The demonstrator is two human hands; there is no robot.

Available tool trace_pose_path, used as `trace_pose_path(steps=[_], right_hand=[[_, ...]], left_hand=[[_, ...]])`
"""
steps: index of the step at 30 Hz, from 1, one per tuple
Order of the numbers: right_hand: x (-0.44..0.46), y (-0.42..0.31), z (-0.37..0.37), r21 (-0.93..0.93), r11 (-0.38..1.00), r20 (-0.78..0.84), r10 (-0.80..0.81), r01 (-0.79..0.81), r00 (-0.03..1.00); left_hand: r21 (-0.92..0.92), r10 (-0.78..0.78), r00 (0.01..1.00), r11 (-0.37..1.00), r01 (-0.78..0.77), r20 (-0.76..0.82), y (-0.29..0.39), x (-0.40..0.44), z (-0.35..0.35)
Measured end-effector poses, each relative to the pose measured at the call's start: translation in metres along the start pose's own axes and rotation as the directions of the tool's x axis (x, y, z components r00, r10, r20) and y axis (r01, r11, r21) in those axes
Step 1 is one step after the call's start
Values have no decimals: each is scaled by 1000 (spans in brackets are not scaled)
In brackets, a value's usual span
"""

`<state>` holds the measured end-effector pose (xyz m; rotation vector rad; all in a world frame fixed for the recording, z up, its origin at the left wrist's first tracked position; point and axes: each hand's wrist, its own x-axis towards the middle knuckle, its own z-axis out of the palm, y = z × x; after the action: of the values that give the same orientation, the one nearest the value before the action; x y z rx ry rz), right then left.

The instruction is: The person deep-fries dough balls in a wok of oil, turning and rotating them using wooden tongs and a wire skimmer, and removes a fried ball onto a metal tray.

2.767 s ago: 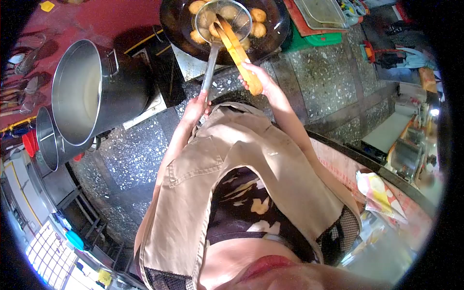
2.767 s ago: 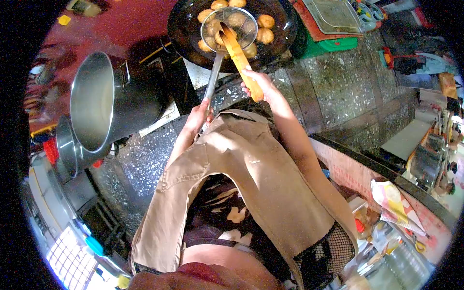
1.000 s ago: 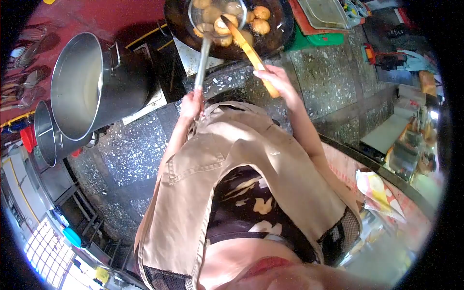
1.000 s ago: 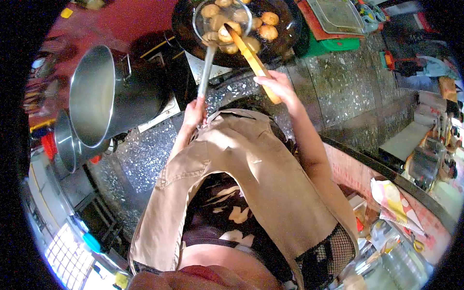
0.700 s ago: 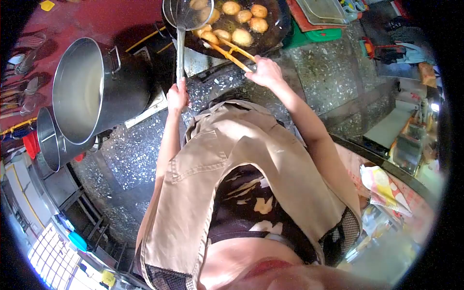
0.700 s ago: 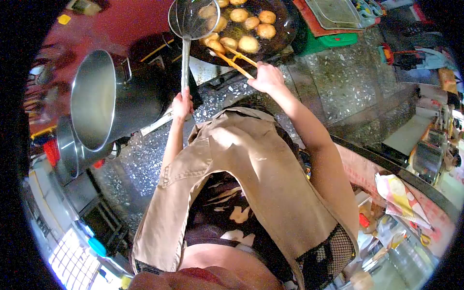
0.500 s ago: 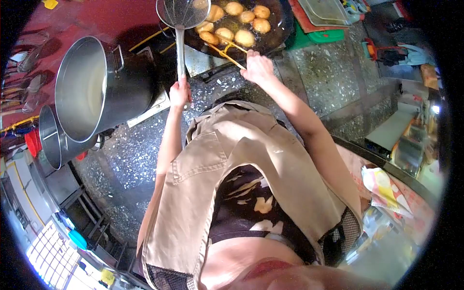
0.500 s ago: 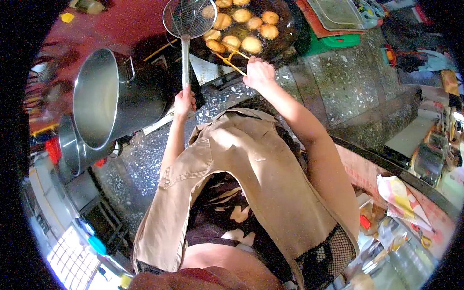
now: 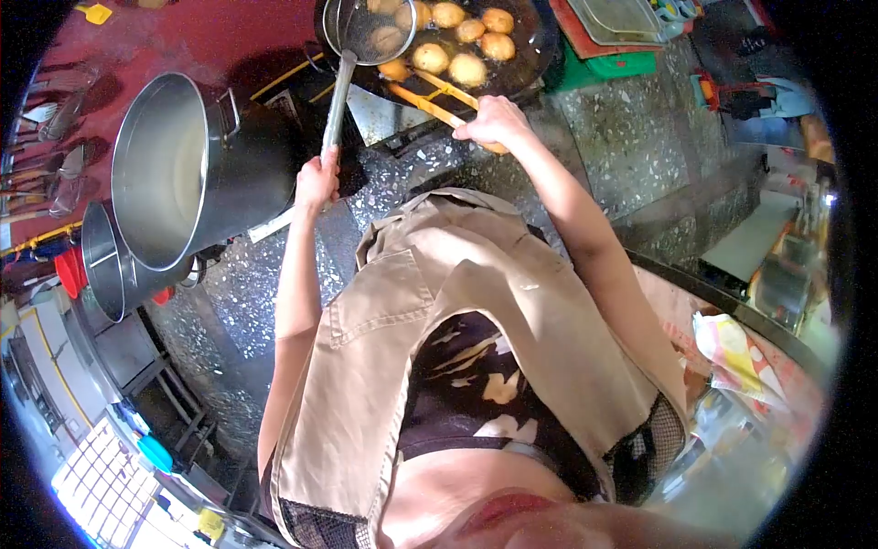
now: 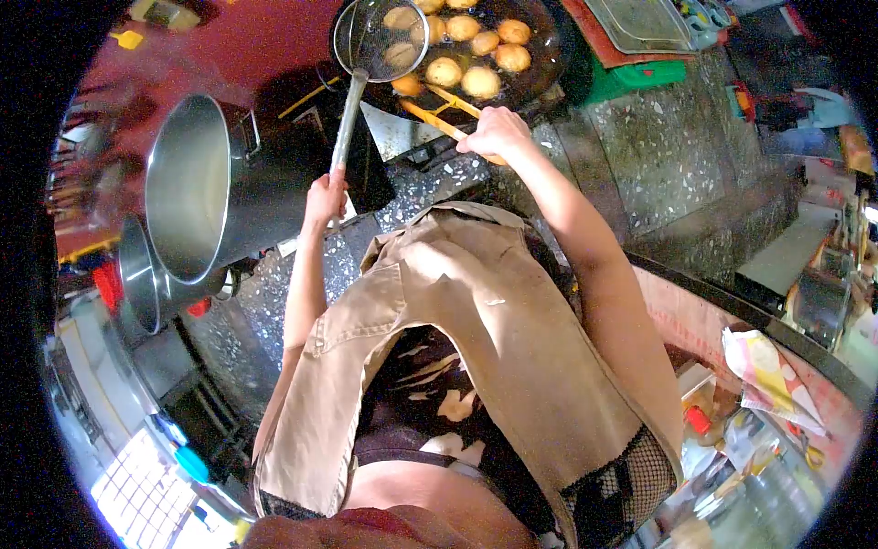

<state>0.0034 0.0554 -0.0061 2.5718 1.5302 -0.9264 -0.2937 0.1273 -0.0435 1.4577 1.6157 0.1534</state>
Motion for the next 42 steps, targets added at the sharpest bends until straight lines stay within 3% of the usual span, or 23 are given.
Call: trace_pose_path(steps=[3, 10, 12, 18, 22, 25, 31, 35, 37, 42], right_hand=[[1, 1, 0, -3, 1000, -21, -11, 11, 1000], [-8, 14, -6, 85, 996, 63, -7, 2, 998], [-14, 24, -4, 101, 995, 23, -23, 20, 999], [-38, 44, -9, 381, 924, -65, 2, 23, 998], [-31, 63, 10, 371, 929, -147, 61, -3, 987], [-41, 60, 7, 496, 868, -145, 74, 8, 987], [-37, 69, 16, 546, 831, -108, 190, -101, 976], [-32, 72, 19, 541, 830, -87, 217, -137, 972], [-33, 66, 17, 402, 903, -195, 243, -148, 950], [-35, 47, -3, 265, 941, -130, 250, -210, 959]], left_hand=[[165, 54, 998, 985, -56, 15, -9, 11, -14], [274, -11, 998, 962, -7, 64, 25, -3, -33], [265, -30, 997, 964, 9, 73, 24, -2, -32], [224, -60, 992, 974, 35, 106, 27, 2, -36], [232, -58, 992, 972, 30, 115, 29, 0, -38], [229, -39, 993, 973, 12, 116, 22, 5, -37], [224, -22, 991, 975, -8, 134, 19, 5, -36], [214, -31, 992, 977, 5, 120, 19, 4, -35], [216, -32, 993, 976, 8, 110, 21, 2, -36], [196, -40, 991, 980, 15, 125, 18, 4, -36]])
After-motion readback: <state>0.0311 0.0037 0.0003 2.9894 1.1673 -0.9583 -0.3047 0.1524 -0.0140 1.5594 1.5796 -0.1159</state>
